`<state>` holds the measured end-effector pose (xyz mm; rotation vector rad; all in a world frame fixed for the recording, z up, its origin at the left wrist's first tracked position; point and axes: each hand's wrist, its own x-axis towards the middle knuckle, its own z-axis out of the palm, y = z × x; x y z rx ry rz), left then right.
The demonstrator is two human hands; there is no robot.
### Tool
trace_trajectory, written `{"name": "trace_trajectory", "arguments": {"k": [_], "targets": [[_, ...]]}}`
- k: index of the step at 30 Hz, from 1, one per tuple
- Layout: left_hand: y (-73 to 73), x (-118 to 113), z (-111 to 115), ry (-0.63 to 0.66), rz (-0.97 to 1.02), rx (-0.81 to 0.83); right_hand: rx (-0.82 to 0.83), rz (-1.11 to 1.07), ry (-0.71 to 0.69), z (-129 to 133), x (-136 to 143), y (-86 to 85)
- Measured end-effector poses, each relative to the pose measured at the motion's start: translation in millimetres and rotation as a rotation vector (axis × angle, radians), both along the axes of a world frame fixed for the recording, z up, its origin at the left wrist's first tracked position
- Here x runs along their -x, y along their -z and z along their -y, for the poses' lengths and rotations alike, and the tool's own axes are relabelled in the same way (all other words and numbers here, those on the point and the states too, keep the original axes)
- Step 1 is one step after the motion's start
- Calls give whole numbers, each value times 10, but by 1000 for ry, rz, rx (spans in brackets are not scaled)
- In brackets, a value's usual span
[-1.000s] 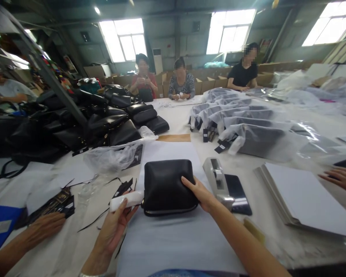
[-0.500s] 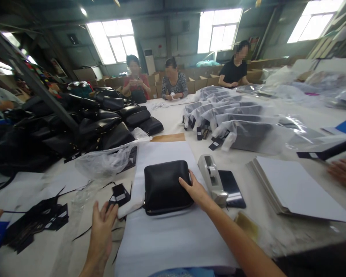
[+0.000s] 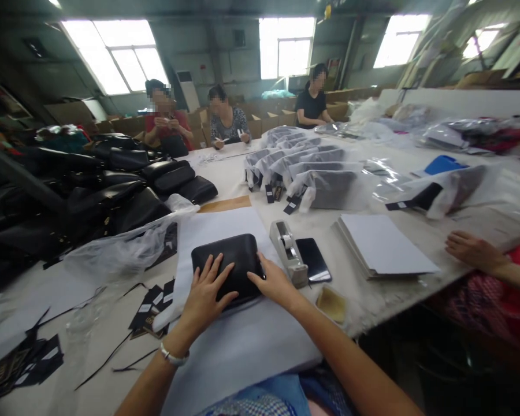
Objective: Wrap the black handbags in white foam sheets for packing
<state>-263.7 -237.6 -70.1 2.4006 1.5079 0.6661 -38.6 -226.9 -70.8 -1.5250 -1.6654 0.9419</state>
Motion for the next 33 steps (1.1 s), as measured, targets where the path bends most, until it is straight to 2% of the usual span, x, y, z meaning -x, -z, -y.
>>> {"name": "trace_trajectory", "arguments": {"k": [2, 5, 7, 9, 11, 14, 17, 20, 23, 25, 27, 29, 31, 33], "targets": [[37, -16, -31, -3, -32, -16, -128, 127, 20, 199, -158, -77], [85, -2, -28, -7, -31, -16, -301, 266, 161, 576, -528, -175], [113, 7, -21, -9, -29, -13, -406, 368, 247, 828, -815, -164], [136, 6, -18, -14, -33, -9, -457, 509, 277, 1046, -1068, -68], [152, 0, -17, -16, -33, -10, -434, 664, 269, 1210, -1240, 94], [161, -6, -17, -14, -21, -21, -317, 835, 230, 1341, -1333, 352], [163, -2, -14, -10, -32, -38, -236, 885, 188, 1333, -1328, 450], [165, 8, -9, -10, -44, -41, -346, 828, 237, 1189, -1302, 272], [171, 17, -7, -10, -35, -35, -561, 657, 325, 907, -1207, -110], [172, 20, -10, -8, -38, -37, -645, 520, 309, 643, -1075, -383], [171, 23, -14, -9, -53, -40, -671, 401, 209, 312, -894, -599], [171, 24, -14, -11, -78, -45, -648, 328, 64, -94, -684, -718], [171, 23, -8, -12, -104, -59, -576, 342, -79, -569, -459, -729], [168, 18, 4, -19, -135, -82, -469, 445, -198, -1082, -220, -644]]}}
